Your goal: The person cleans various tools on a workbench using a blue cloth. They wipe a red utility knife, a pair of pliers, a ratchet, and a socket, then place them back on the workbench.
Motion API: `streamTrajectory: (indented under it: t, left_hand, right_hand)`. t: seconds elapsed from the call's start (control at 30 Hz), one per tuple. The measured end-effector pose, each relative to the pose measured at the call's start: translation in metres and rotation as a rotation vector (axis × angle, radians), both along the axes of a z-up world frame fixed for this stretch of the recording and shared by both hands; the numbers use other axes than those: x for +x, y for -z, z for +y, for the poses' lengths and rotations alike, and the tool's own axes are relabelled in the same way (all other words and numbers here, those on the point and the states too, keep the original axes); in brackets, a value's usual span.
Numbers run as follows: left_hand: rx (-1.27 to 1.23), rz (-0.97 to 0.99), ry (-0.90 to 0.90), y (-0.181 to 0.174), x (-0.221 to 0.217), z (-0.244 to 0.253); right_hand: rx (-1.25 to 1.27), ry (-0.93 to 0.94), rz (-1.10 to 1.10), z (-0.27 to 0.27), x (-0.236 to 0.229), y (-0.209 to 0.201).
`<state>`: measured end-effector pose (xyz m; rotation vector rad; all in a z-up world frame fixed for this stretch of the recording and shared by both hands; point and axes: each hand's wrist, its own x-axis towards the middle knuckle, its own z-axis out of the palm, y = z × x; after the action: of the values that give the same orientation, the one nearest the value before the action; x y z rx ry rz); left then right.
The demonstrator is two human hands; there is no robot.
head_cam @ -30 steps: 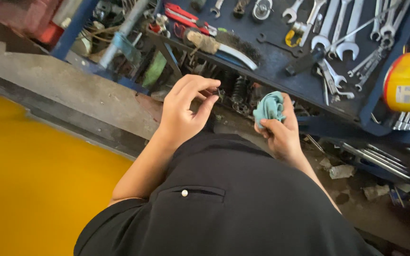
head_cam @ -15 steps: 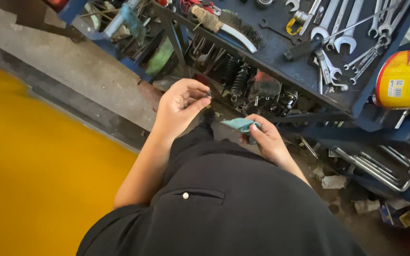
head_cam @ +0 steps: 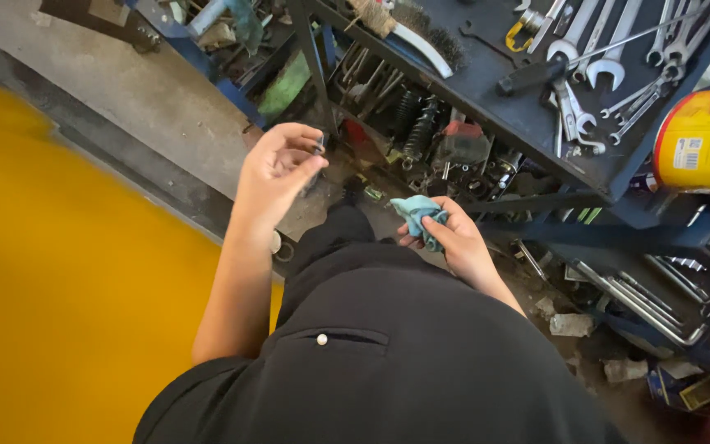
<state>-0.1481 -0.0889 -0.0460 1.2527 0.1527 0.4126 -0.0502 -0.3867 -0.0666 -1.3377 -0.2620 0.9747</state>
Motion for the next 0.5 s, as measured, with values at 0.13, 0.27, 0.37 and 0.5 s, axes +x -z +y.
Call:
streamTrajectory:
  t: [0.13, 0.27, 0.37, 0.5]
  left_hand:
    - [0.116, 0.13, -0.061, -0.003, 0.016, 0.024]
    - [0.128, 0.112, -0.086, -0.003, 0.043, 0.056]
    - [0.124, 0.121, -0.076, -0.009, 0.068, 0.08]
    - [0.112, 0.13, -0.078, -0.01, 0.101, 0.115]
  right_hand:
    - [0.05, 0.073, 0.069, 0.001, 0.012, 0.003]
    - [0.059, 0.125, 0.084, 0.013, 0.027, 0.005]
    - [0.072, 0.141, 0.093, 0.026, 0.044, 0.013]
    - [0.06, 0.145, 0.096, 0.052, 0.069, 0.011]
